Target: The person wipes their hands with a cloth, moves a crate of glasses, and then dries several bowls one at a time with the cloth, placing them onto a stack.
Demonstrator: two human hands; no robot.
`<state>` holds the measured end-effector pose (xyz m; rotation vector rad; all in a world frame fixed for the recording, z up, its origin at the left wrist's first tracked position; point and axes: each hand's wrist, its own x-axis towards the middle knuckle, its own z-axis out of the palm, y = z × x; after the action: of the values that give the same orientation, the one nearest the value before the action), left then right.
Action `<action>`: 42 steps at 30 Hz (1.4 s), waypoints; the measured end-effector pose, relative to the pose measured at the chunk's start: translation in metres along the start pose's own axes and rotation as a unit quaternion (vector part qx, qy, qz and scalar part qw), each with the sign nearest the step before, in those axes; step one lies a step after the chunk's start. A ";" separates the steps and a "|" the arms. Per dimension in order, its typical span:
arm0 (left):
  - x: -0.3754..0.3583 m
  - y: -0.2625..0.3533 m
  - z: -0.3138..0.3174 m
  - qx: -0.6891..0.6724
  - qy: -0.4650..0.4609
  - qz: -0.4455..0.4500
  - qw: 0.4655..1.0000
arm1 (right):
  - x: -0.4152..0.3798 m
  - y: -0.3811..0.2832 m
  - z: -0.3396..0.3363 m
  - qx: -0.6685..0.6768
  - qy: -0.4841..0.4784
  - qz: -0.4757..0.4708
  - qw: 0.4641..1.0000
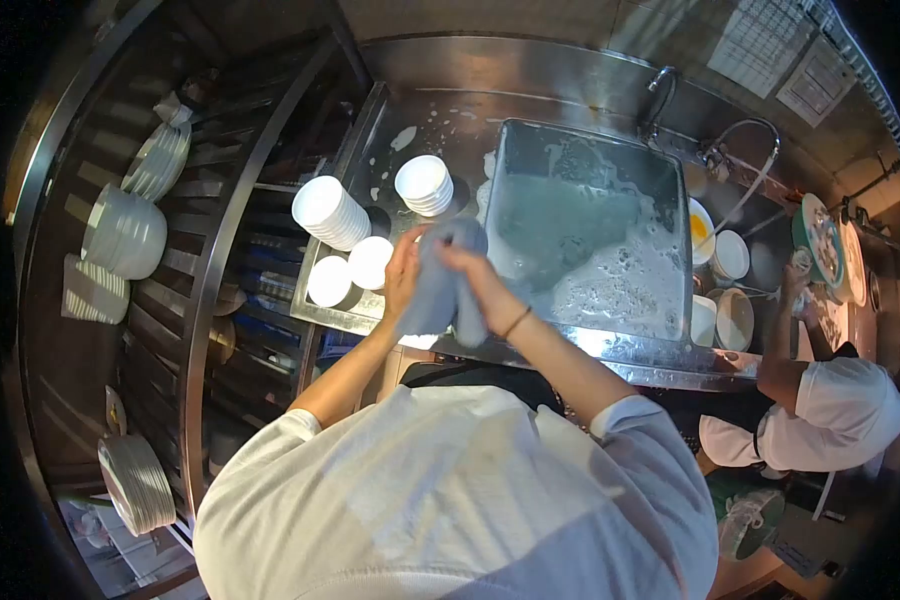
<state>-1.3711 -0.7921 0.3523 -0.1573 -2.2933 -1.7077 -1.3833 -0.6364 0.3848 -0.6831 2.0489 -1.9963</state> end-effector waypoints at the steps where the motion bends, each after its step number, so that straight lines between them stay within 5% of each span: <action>1: 0.003 0.003 -0.001 -0.001 -0.004 0.000 1.000 | 0.011 -0.008 -0.002 0.202 0.009 0.191 0.961; 2: 0.005 0.007 -0.003 0.012 0.017 0.055 0.998 | 0.016 -0.011 -0.002 0.388 0.016 0.365 0.846; 3: 0.009 0.011 -0.004 0.025 0.041 0.111 0.993 | 0.011 -0.001 -0.002 0.387 0.016 0.365 0.847; 4: 0.003 0.015 0.001 -0.311 0.041 -0.154 0.937 | 0.001 0.018 0.000 0.112 -0.016 0.106 0.988; 5: 0.008 0.046 -0.018 -0.504 -0.016 -0.377 0.777 | 0.001 0.005 0.004 -0.183 -0.043 -0.169 0.968; 6: 0.008 0.041 -0.016 -0.480 -0.014 -0.351 0.804 | -0.001 -0.011 0.000 -0.306 -0.093 -0.259 0.912; 7: 0.009 0.032 -0.014 -0.454 -0.010 -0.323 0.830 | -0.004 -0.003 0.006 -0.306 -0.093 -0.258 0.912; 9: 0.008 0.007 -0.006 -0.240 -0.016 -0.132 0.962 | -0.013 0.020 0.020 -0.002 0.057 0.006 0.998; 10: 0.008 -0.003 -0.008 -0.102 -0.031 -0.007 0.994 | 0.009 -0.015 0.015 0.266 0.030 0.317 0.910; 11: 0.005 -0.001 -0.009 -0.101 -0.033 -0.010 0.994 | 0.006 -0.012 0.018 0.269 0.030 0.319 0.908; 13: 0.003 0.006 -0.007 -0.161 0.021 -0.023 0.986 | -0.002 0.004 0.023 0.184 0.060 0.148 0.970; 14: 0.002 0.010 -0.011 -0.435 0.041 -0.268 0.859 | -0.015 0.052 0.017 -0.119 -0.014 -0.061 0.991; 15: 0.005 0.041 -0.027 -0.526 -0.035 -0.424 0.736 | -0.013 0.047 0.017 -0.119 -0.012 -0.061 0.991; 17: 0.000 0.013 -0.019 -0.490 0.012 -0.397 0.776 | -0.009 0.030 0.015 -0.216 -0.093 -0.147 0.961; 18: -0.001 0.001 -0.013 -0.302 0.017 -0.248 0.920 | -0.019 0.061 0.020 -0.094 0.048 -0.123 0.987; 19: -0.002 -0.003 -0.009 -0.090 0.023 -0.081 0.992 | -0.012 0.056 0.014 -0.095 0.048 -0.121 0.987; 20: -0.002 0.001 -0.015 0.039 -0.017 0.023 0.999 | 0.001 0.045 0.006 0.213 0.020 0.143 0.966; 21: -0.002 0.000 -0.018 0.040 -0.020 0.023 0.999 | 0.009 0.038 0.000 0.487 -0.011 0.381 0.786; 23: -0.002 0.005 -0.020 0.005 -0.102 0.007 0.995 | 0.004 0.044 -0.011 0.482 -0.045 0.340 0.806; 24: -0.007 0.012 -0.033 -0.248 -0.178 -0.310 0.900 | 0.001 0.059 -0.016 0.408 -0.048 0.326 0.852; 25: -0.003 0.010 -0.051 -0.349 -0.300 -0.430 0.777 | 0.002 0.067 -0.023 0.329 -0.050 0.305 0.892; 28: -0.004 -0.013 -0.053 -0.435 -0.334 -0.394 0.738 | 0.012 0.035 -0.038 0.296 0.056 0.273 0.914; 30: 0.001 0.004 -0.039 -0.290 -0.213 -0.296 0.885 | 0.021 0.047 -0.037 0.269 0.220 0.243 0.906; 31: 0.006 0.020 -0.025 -0.248 -0.117 -0.241 0.931 | 0.024 0.058 -0.019 0.266 0.219 0.240 0.907; 33: 0.025 -0.021 -0.012 0.024 -0.036 0.001 0.999 | 0.014 0.070 0.031 0.275 0.299 0.068 0.911; 35: 0.060 -0.023 -0.026 0.108 0.000 0.056 0.993 | 0.003 0.034 0.031 0.330 0.253 0.062 0.907; 37: 0.088 -0.042 -0.035 0.209 0.018 0.110 0.972 | -0.015 0.019 0.003 0.460 0.139 0.215 0.850; 38: 0.098 -0.053 -0.035 0.230 0.023 0.123 0.965 | -0.024 0.021 -0.011 0.404 0.159 0.266 0.861; 42: 0.117 -0.091 -0.031 0.341 -0.037 0.165 0.924 | -0.020 0.020 -0.039 0.480 0.222 0.104 0.842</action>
<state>-1.5007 -0.8575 0.3102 -0.4336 -2.5824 -0.6938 -1.3874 -0.5926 0.3639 0.2203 0.8973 -2.7671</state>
